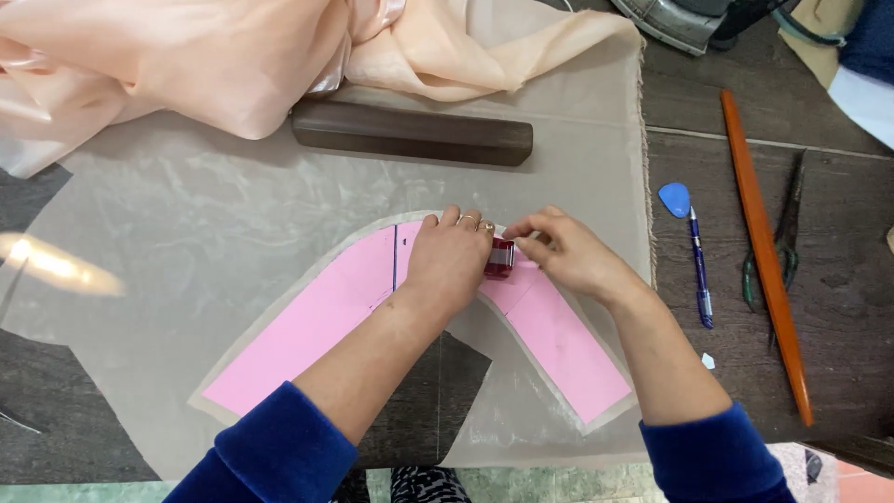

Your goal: The person uses tweezers to pin a pink paper pattern onto a large piece of translucent fabric laid out on the floor. They carefully align the pattern edges and secure them with pins, occasionally adjusting the position of the pattern and the tape dispenser nearby.

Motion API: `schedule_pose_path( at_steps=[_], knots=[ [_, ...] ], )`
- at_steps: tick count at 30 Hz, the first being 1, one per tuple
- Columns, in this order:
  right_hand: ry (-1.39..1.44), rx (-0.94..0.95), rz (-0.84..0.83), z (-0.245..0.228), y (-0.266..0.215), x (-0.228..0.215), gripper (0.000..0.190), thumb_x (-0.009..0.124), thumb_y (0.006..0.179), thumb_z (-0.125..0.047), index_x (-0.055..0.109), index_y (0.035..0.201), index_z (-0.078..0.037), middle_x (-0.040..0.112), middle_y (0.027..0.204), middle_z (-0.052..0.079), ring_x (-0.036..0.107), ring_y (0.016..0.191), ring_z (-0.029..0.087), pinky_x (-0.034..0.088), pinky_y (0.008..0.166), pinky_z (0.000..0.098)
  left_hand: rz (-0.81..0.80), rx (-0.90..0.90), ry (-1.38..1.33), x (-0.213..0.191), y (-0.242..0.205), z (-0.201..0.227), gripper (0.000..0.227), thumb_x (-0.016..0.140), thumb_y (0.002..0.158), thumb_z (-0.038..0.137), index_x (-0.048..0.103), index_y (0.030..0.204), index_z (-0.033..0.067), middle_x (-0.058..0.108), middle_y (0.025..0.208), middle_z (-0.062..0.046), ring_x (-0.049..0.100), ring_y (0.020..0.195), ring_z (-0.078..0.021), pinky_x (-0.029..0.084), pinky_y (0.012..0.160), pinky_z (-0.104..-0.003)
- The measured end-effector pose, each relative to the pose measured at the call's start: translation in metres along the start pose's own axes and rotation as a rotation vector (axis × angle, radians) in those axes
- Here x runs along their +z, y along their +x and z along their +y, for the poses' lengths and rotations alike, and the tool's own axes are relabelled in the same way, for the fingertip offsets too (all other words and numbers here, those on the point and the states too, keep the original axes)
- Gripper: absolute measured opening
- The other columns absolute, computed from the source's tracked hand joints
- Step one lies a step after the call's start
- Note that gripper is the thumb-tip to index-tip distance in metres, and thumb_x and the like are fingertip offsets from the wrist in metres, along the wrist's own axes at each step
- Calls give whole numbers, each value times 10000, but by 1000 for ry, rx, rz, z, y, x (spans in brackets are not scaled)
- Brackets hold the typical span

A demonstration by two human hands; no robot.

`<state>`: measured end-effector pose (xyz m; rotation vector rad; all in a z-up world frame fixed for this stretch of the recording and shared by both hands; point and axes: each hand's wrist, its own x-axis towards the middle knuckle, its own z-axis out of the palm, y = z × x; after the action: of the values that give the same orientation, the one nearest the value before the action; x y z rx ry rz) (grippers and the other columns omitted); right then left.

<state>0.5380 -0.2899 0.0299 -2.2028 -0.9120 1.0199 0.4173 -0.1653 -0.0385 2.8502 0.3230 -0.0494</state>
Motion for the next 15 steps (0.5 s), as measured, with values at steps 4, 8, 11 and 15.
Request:
schedule_pose_path(
  at_steps=[4,8,11,15],
  knots=[
    [-122,-19,-128,-3,19,-3,233,561,914,-99,685,1076,13,589,1051,223,649,880,309,573,721,390,-20,-17,14,6,7,1,415,741,675,85,675,1085,75,644,1019,-77,557,999,-268,438,735,-386],
    [-261,-55,-218,4,34,-2,191,592,893,-147,713,983,-30,602,1026,194,664,883,325,541,743,418,-51,-32,21,0,6,4,426,783,661,115,685,1073,80,648,1005,-70,560,993,-263,451,713,-385],
    [-287,-56,-252,8,42,-1,170,620,881,-178,725,931,-54,602,994,159,655,870,294,532,739,391,-50,-60,9,-11,3,11,354,728,710,83,694,1062,78,658,1002,-65,566,1002,-263,479,695,-385],
    [-298,-52,-266,8,45,0,170,690,850,-237,740,869,-77,594,961,128,641,845,262,530,713,357,-16,-142,-12,-24,2,22,218,622,810,90,716,1007,95,674,964,-36,588,986,-245,539,654,-395]
  ],
)
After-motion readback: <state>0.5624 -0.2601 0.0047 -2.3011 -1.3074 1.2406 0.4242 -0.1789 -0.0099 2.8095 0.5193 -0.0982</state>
